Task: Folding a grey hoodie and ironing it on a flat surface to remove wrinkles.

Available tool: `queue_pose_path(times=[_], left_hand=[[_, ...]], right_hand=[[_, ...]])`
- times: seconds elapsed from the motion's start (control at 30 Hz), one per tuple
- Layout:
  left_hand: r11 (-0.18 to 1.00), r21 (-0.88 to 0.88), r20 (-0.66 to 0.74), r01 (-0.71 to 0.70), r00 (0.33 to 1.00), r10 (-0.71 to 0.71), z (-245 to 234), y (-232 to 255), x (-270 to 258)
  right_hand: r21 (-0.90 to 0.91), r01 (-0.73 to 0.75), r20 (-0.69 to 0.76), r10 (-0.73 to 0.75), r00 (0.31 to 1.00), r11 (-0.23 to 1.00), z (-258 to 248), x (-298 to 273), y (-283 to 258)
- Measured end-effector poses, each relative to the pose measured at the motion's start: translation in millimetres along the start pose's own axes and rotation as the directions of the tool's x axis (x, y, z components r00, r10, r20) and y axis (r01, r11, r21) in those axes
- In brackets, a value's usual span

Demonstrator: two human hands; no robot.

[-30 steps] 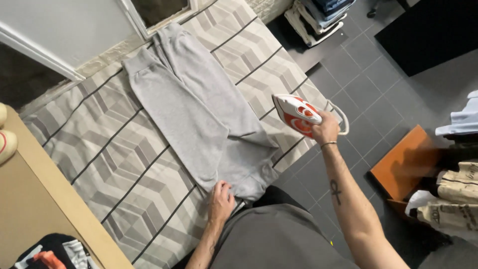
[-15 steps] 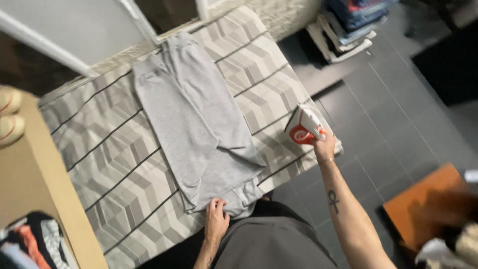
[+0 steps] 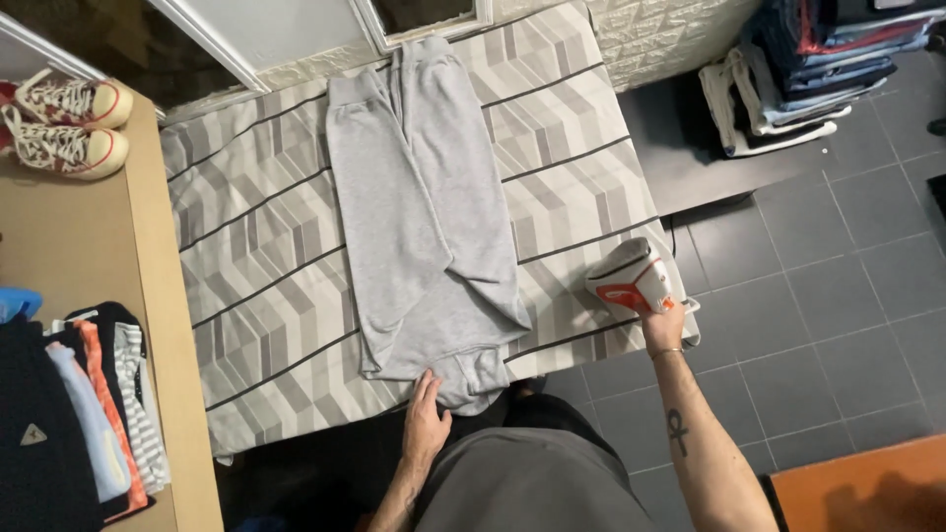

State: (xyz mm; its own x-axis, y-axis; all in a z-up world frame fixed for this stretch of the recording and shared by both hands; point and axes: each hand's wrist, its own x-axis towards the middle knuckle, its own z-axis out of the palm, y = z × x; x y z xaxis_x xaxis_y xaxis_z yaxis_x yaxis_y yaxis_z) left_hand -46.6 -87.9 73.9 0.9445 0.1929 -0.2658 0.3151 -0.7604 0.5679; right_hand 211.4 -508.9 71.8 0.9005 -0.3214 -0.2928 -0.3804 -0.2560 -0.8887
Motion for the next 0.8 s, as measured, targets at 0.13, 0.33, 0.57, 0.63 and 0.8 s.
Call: queue_pose_path(times=[0.13, 0.33, 0.57, 0.63, 0.8], left_hand=[[0.997, -0.073, -0.065, -0.023, 0.998, 0.018, 10, -8, 2], [0.951, -0.273, -0.314, 0.142, 0.922, -0.228, 15, -16, 4], [0.676, -0.631, -0.083, 0.381, 0.834, -0.546, 46, -92, 7], [0.580, -0.716, -0.046, 0.389, 0.802, -0.595, 42, -87, 7], [0.424, -0.825, 0.013, 0.374, 0.762, -0.648, 23, -82, 13]], right_hand=[[-0.019, 0.131, -0.017, -0.132, 0.991, 0.991, -6, 3, 34], [-0.099, 0.130, -0.064, -0.137, 0.989, 0.987, -10, -3, 57], [-0.094, 0.110, -0.340, -0.135, 0.931, 0.990, -8, -77, 42], [-0.063, 0.067, -0.330, -0.084, 0.940, 0.996, 5, -89, 85], [0.066, -0.120, 0.018, 0.119, 0.993, 0.991, 62, -153, 82]])
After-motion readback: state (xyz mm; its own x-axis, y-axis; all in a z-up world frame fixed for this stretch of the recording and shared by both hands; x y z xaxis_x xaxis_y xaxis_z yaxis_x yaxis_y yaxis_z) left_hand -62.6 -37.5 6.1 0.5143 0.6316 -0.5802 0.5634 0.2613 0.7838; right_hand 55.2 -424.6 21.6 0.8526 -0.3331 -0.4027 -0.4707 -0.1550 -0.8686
